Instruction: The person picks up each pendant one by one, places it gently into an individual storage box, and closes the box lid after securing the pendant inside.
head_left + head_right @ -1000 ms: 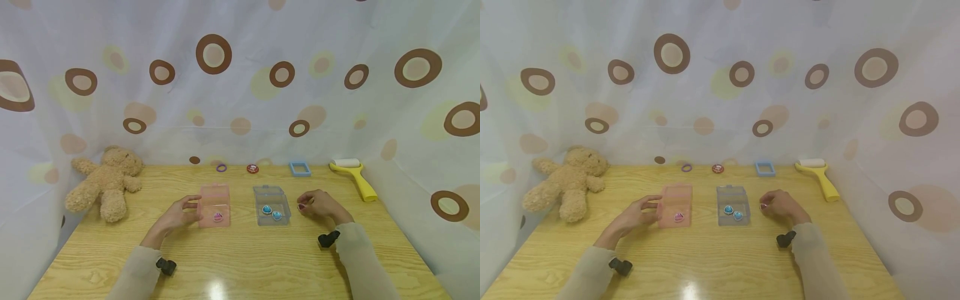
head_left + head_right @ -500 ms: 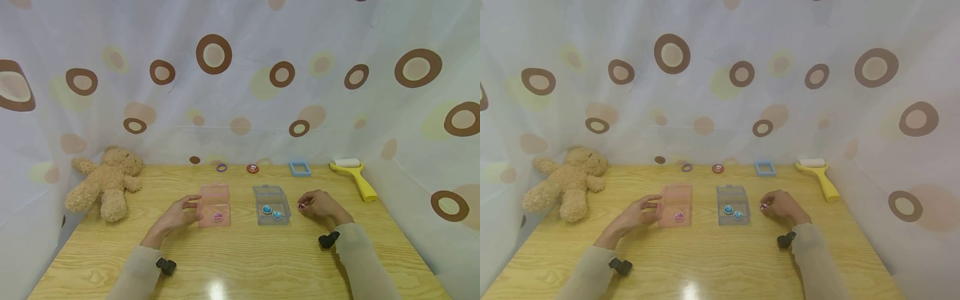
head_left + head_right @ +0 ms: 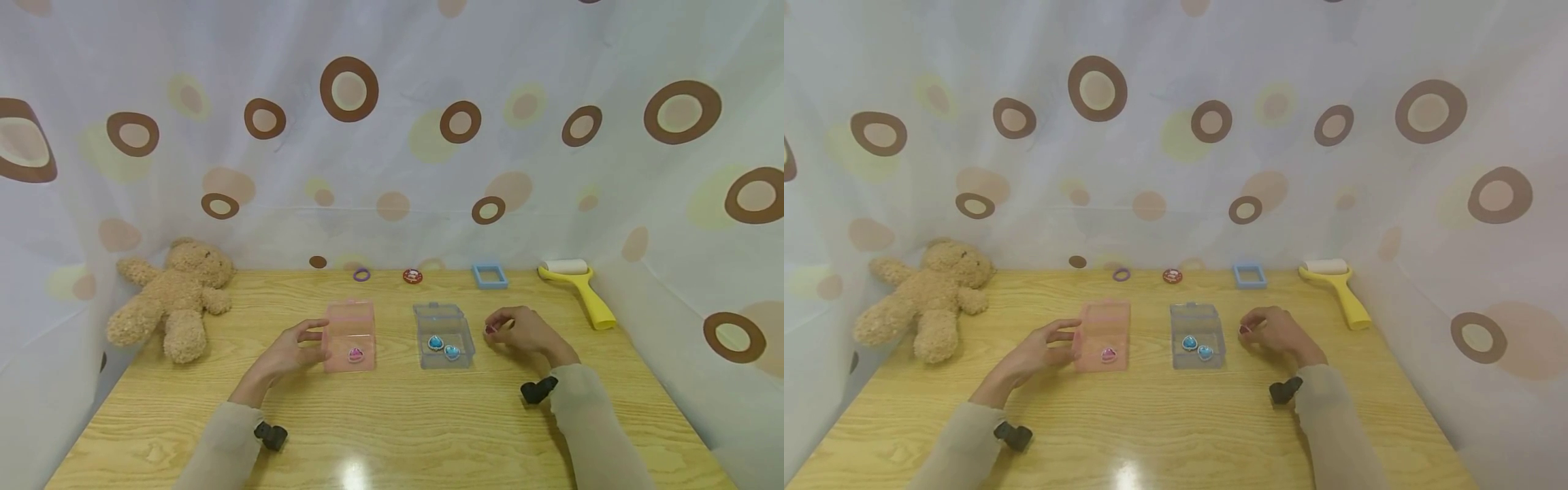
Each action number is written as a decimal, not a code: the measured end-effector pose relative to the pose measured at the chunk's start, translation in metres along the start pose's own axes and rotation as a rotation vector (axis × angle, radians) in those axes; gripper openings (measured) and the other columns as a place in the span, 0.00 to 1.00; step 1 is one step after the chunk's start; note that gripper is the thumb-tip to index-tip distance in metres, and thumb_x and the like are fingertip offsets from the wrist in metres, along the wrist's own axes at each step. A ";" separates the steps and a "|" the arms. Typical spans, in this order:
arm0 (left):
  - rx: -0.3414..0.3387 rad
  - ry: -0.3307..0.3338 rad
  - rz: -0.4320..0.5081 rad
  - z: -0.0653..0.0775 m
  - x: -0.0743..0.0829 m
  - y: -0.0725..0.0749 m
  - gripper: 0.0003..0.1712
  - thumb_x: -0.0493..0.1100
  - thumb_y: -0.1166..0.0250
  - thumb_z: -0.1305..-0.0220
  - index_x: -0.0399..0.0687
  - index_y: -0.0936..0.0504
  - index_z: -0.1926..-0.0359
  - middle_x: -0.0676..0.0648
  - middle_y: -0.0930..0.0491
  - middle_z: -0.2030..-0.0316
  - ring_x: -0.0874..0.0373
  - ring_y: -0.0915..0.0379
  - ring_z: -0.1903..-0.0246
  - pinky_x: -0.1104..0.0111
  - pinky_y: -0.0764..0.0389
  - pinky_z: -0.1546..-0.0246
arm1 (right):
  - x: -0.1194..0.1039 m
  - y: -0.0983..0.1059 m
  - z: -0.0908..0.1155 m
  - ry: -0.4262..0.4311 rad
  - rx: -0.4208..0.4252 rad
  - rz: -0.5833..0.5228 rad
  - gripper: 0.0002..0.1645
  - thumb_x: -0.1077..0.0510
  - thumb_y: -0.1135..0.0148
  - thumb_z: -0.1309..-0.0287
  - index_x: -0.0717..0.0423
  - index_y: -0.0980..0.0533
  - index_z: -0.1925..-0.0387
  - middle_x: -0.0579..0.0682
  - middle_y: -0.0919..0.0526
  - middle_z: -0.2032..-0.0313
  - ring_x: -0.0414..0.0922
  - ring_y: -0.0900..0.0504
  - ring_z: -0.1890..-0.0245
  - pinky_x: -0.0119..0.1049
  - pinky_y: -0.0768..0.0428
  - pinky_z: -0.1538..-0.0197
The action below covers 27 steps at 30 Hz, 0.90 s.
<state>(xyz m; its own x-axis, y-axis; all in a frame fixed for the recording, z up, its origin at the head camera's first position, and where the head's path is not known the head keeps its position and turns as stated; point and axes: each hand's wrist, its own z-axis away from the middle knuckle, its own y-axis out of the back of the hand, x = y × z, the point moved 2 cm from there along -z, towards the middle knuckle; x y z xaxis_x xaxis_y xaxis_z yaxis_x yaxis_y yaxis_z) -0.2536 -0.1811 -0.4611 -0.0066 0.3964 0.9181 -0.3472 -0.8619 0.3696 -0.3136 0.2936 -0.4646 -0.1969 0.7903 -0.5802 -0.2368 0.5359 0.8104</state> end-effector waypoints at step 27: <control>-0.004 0.019 -0.004 0.001 0.000 -0.001 0.41 0.42 0.33 0.33 0.47 0.41 0.24 0.30 0.34 0.32 0.35 0.33 0.34 0.48 0.23 0.41 | -0.064 -0.007 -0.015 0.167 0.089 -0.095 0.18 0.51 0.31 0.39 0.54 0.18 0.49 0.49 0.16 0.57 0.43 0.21 0.65 0.35 0.23 0.61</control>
<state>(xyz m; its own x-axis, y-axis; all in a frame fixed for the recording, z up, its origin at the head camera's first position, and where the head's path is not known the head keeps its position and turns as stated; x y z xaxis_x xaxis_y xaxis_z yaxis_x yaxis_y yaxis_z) -0.2527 -0.1805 -0.4609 -0.0228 0.4053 0.9139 -0.3508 -0.8592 0.3723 -0.3137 0.2349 -0.4347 -0.3348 0.6787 -0.6536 -0.1784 0.6354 0.7513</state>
